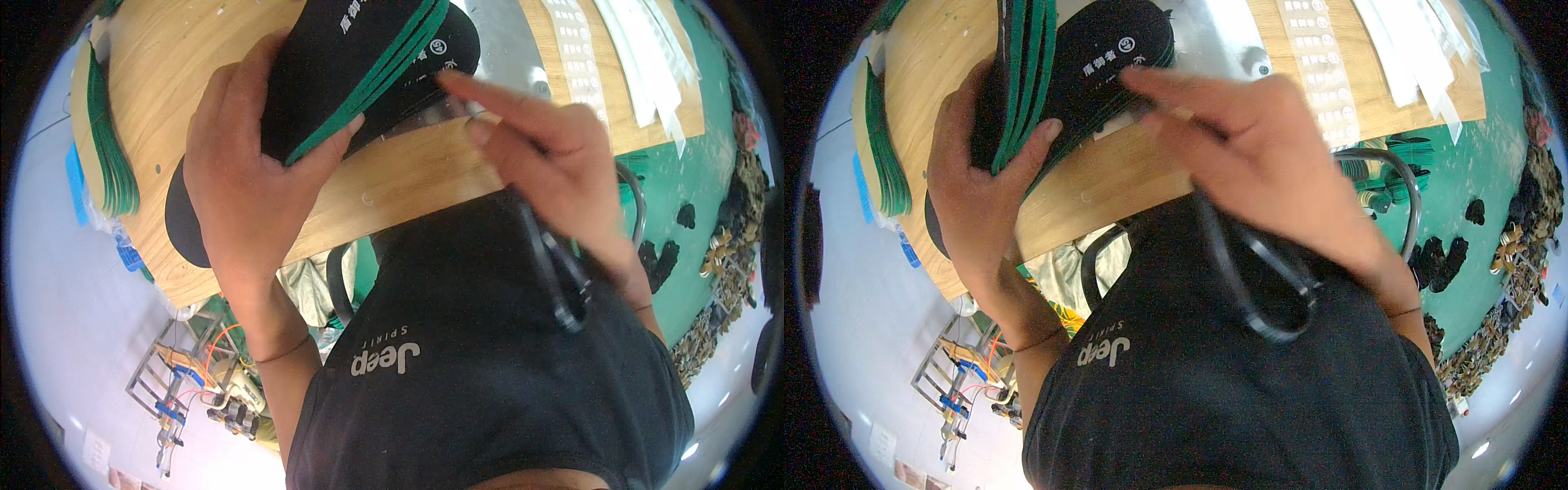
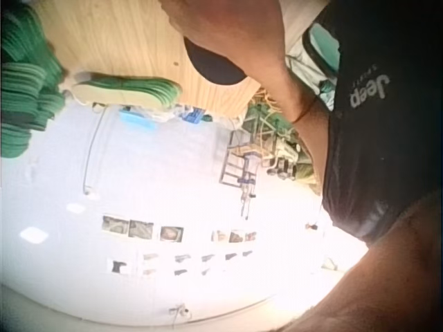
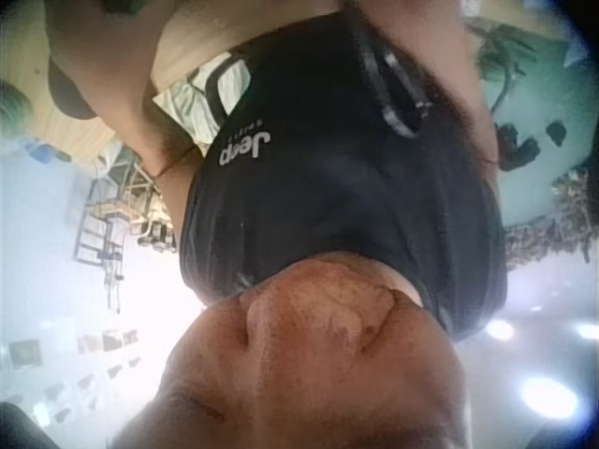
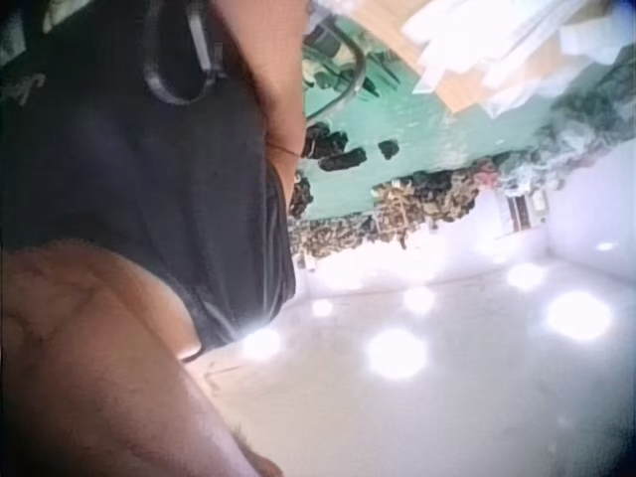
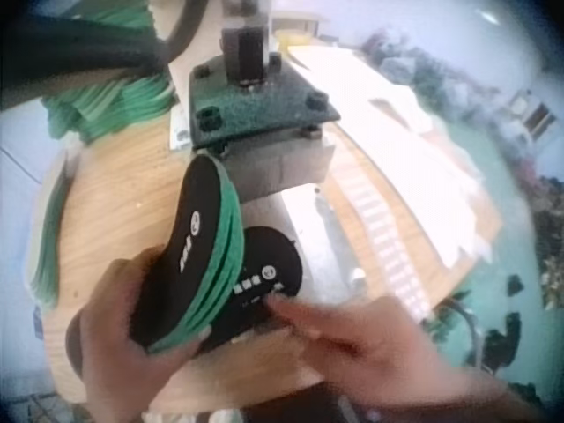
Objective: The person sticks round stickers onto shoe insoles. They use a pair of scissors to cut the sticker sheet and their hands to peel and apply labels to each insole in a stack.
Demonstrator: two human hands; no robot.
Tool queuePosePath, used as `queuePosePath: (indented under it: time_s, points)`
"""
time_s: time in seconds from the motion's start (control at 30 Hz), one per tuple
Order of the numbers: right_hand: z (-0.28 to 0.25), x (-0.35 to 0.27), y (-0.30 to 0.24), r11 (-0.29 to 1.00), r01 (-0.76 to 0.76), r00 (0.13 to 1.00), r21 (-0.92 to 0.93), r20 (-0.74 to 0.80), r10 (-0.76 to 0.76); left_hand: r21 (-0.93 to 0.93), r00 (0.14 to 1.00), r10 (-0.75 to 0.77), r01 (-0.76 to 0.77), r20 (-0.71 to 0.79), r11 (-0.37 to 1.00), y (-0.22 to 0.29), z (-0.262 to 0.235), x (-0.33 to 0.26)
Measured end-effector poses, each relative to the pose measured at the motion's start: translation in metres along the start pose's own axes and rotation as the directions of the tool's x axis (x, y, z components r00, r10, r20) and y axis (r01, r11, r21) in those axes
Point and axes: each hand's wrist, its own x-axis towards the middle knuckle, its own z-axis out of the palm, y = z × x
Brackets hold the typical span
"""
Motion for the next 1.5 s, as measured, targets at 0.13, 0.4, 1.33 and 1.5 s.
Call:
queuePosePath:
  time_s: [0.13,0.4,1.33,1.5]
  points:
    - [-0.003,-0.005,-0.005,0.999,-0.026,0.999,-0.036,-0.027,0.025,0.087,0.999,0.031,-0.034,0.031,0.996,0.001,-0.005,0.001]
    - [0.008,-0.011,-0.001,0.998,0.060,0.998,-0.019,-0.016,-0.060,-0.011,0.972,-0.189,0.193,0.140,0.981,0.014,-0.013,-0.002]
    - [0.000,-0.015,0.005,0.986,-0.072,0.997,0.150,0.039,0.067,0.212,1.000,-0.013,0.009,0.020,0.977,0.025,0.017,0.003]
    - [-0.001,-0.016,0.001,0.986,-0.064,0.998,0.151,0.024,0.061,0.199,1.000,0.007,-0.008,0.010,0.980,0.027,0.017,0.005]
